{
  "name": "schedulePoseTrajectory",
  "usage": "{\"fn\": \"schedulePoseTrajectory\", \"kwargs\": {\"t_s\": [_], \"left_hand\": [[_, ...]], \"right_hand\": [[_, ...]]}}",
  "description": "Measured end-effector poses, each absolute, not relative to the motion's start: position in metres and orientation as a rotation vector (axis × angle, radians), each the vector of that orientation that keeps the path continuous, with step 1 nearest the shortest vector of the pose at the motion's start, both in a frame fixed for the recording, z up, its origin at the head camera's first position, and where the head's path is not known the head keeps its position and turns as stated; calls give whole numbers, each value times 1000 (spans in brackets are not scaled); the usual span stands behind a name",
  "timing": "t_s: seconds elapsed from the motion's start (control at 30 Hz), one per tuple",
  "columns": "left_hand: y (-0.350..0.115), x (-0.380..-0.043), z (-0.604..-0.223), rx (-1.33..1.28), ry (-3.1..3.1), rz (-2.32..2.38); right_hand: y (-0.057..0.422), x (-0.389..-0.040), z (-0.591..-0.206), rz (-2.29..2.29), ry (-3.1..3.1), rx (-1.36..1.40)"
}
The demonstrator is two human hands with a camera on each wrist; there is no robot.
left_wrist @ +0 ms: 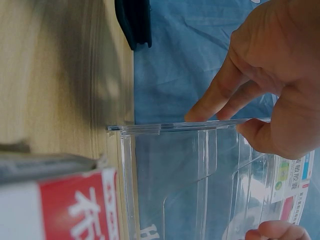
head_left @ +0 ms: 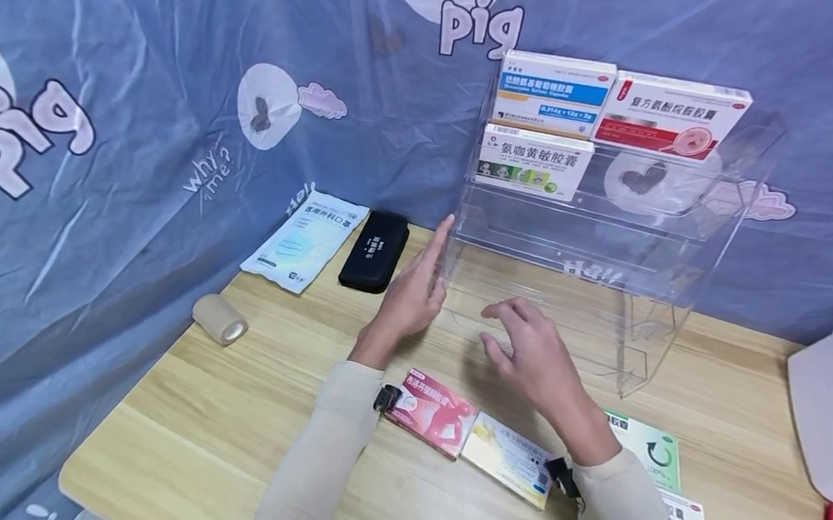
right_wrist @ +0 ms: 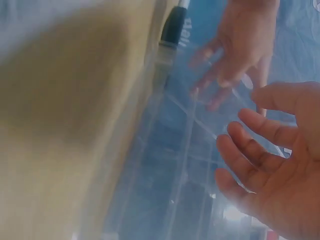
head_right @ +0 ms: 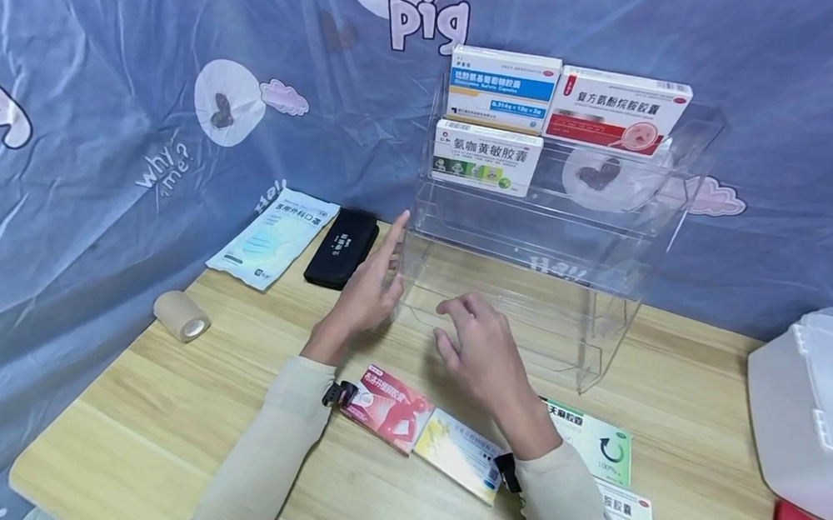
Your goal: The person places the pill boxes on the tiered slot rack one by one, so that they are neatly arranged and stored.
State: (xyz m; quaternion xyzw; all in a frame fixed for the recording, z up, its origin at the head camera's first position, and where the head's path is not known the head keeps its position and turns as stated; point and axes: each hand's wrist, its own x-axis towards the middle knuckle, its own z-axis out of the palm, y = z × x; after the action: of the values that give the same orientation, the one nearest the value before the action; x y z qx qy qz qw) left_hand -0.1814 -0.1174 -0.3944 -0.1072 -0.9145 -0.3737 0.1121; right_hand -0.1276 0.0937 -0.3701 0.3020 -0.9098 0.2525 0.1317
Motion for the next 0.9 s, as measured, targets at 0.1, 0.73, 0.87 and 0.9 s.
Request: {"fn": "schedulePoseTrajectory", "kwargs": {"t_s": [0.1, 0.73, 0.87, 0.9], "left_hand": [[-117, -181, -395, -310, -2686, -1094], [-116, -180, -395, -324, -2686, -1090], [-117, -180, -393, -315, -2687, -1087], [-118, -180, -393, -313, -2687, -1088]], "right_hand": [[91, -121, -376, 729, -2666, 890], [67, -81, -389, 488, -3176, 1087], [62, -74, -391, 337, -3275, 1153], [61, -73, -391, 311, -3281, 1155]]}}
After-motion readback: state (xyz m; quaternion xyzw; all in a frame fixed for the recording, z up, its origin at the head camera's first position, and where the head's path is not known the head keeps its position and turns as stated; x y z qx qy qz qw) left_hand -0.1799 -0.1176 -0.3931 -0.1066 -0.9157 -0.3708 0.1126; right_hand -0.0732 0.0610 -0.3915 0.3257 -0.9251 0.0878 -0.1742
